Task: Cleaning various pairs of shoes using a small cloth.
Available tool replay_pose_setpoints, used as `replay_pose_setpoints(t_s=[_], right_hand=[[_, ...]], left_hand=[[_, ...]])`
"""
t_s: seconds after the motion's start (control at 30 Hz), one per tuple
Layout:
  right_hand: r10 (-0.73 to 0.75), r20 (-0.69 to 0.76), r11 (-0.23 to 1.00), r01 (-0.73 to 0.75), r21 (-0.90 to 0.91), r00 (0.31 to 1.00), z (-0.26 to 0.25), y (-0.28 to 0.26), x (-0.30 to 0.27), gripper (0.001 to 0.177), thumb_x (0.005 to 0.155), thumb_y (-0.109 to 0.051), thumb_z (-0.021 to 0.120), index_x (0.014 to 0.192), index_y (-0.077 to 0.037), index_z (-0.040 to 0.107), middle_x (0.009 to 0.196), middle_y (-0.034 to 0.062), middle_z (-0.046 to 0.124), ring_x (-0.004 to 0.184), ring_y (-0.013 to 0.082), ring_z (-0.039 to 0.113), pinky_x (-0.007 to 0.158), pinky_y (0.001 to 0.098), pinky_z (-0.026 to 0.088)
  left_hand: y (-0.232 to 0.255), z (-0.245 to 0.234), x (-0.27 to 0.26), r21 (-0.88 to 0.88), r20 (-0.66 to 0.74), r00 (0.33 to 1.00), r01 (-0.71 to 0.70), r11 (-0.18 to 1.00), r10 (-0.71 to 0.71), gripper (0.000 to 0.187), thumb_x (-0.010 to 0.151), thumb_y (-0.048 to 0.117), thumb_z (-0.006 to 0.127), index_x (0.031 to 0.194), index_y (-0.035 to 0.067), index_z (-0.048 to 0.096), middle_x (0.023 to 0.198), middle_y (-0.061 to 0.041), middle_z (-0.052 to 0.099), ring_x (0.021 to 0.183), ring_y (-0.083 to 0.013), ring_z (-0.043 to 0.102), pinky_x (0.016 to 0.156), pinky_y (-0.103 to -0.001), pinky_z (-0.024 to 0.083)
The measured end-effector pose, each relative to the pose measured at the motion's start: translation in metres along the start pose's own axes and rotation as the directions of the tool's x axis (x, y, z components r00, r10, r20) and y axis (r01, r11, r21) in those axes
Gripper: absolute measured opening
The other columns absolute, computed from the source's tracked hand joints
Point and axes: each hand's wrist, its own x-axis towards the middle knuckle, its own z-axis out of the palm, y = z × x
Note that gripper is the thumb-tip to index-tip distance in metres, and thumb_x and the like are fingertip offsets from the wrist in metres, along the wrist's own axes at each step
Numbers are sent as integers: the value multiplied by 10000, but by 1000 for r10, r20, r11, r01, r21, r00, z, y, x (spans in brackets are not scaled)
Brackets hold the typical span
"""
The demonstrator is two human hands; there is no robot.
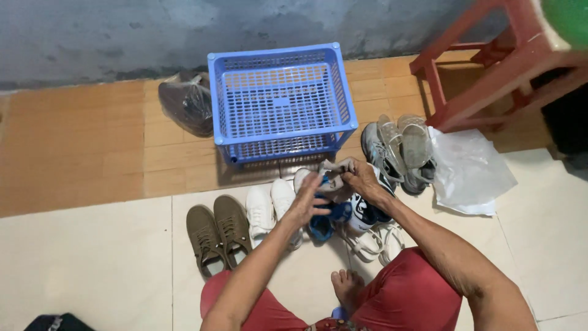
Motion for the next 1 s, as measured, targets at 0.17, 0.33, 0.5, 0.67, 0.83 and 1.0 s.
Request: replay_pose_setpoints(t_s=[0.17,0.33,0.5,0.67,0.83,1.0], right_hand=[[-313,63,918,319,-236,948,40,-62,-12,577,789,-30,627,1351,-16,496,1150,181,598,948,274,631,765,390,558],[-528,297,771,596,-225,795,72,-100,-22,667,848,-179,782,1422,-38,473,1263,262,596,1128,392,608,894,467,530],[-398,344,836,491,-245,850,93,-103,-15,519,837,-165,765,1293,-95,528,1035,178,720,956,346,716,781,437,561],[-408,336,702,527,-479,849,111,-91,3,463,836,-132,780,1212,-39,527,749,196,651,706,362,659,647,453,522],[-330,348,878,421,-229,878,102,-119,5,284,900,-97,690,1161,-46,590,812,100,730,711,201,730,647,374,573],[-273,393,933,341,-116,878,105,-160,-7,261,919,-97,677,1167,-47,613,797,87,729,695,161,717,647,339,596]], left_hand=[[-53,-17,60,-387,231,919,-215,897,320,439,1020,220,612,1379,-9,507,1308,-179,582,1163,-299,639,880,-483,638],[-19,-55,11,-292,79,923,-340,894,377,324,956,126,581,1247,-11,616,1087,-119,718,947,-232,733,766,-391,632],[8,-76,-69,-48,33,980,-194,980,196,356,922,175,621,1265,89,590,1068,-57,722,914,-175,723,755,-344,642],[10,-117,-117,668,-107,825,-354,655,555,453,907,180,661,1338,74,572,842,-140,743,813,-180,699,705,-284,540],[-9,-180,-146,494,-303,788,-351,795,536,295,902,168,649,1166,37,640,822,-38,703,710,-107,652,604,-245,513],[-53,-221,-148,279,-416,785,-370,886,459,198,895,113,665,1039,-23,670,765,-56,663,633,-110,604,533,-254,465]])
